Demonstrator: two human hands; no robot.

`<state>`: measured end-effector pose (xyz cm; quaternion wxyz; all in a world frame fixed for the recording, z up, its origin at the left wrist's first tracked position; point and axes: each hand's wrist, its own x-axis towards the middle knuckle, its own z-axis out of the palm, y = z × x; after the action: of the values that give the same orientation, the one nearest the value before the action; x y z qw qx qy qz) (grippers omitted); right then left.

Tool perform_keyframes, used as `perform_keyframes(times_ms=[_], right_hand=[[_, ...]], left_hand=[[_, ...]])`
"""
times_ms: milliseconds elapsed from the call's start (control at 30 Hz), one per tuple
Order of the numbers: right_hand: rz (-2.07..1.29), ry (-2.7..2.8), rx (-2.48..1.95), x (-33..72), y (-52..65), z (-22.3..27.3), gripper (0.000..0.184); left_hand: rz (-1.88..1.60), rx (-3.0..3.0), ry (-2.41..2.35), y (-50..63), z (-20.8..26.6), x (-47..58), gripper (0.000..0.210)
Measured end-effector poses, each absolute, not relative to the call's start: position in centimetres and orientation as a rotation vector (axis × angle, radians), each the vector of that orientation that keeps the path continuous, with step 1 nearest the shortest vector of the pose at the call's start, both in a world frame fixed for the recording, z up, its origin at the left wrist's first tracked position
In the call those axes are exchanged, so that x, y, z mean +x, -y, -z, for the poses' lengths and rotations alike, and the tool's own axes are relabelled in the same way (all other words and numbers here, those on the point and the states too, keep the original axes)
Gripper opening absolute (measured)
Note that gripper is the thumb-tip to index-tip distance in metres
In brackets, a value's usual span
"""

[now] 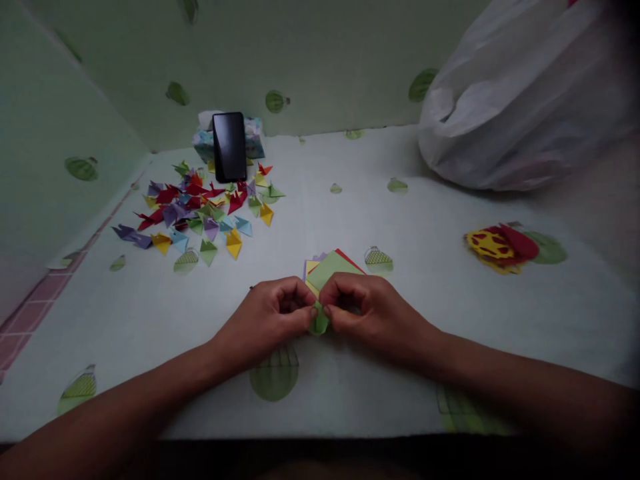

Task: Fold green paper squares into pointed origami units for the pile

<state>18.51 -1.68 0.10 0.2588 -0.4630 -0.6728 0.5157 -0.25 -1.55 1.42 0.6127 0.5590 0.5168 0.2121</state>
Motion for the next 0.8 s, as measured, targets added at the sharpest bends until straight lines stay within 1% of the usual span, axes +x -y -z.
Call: perform_keyframes(times_ms=[400,800], right_hand=[[-1.348,1.884,-1.234,18.60,1.45,-0.02,0.008],[-1.275,1.923,-1.129,18.65,1.39,-0.42,0.013]], left_hand=[[-0.517,1.274,-1.242,1.65,-1.94,-0.12,0.014],[-0.568,1.555,-1.268,1.98,-1.68,-0.57,0.015]])
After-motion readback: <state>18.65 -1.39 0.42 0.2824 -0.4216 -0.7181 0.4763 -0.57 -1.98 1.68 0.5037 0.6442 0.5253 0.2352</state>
